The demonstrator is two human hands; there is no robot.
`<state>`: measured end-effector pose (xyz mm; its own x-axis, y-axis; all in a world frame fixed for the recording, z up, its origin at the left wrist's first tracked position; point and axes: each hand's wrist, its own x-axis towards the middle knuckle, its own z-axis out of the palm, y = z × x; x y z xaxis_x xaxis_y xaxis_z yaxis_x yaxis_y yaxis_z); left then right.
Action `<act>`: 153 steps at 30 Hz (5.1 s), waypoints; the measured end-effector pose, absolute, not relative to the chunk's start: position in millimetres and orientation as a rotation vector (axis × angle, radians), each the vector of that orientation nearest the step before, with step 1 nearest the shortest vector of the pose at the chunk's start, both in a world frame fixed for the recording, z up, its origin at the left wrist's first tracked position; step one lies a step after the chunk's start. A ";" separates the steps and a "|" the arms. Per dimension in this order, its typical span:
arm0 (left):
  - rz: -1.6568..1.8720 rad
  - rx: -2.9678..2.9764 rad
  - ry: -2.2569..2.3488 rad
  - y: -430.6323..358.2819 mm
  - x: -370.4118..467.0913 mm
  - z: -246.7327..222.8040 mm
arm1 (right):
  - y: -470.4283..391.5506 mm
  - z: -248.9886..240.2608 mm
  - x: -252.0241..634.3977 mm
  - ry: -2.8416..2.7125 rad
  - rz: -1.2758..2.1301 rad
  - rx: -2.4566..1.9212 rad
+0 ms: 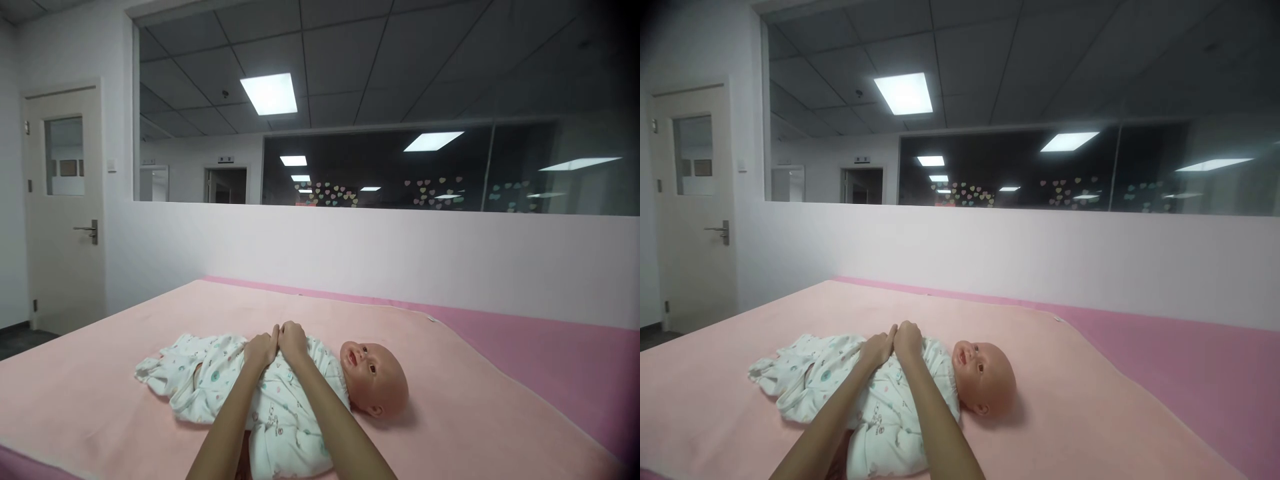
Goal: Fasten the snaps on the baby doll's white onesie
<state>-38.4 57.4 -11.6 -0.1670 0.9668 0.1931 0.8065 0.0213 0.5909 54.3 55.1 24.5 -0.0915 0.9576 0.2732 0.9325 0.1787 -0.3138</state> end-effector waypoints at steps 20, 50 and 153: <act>0.804 1.888 2.124 54.4 -33.5 -10.8 | 58.9 67.6 235.0 -2.010 0.431 -1.863; 0.719 2.023 2.069 43.7 -40.1 -8.1 | 7.0 10.6 270.4 -1.275 1.127 -0.920; 0.716 2.081 2.131 41.1 -36.7 -4.1 | 11.7 -16.3 278.7 -0.672 1.607 -0.905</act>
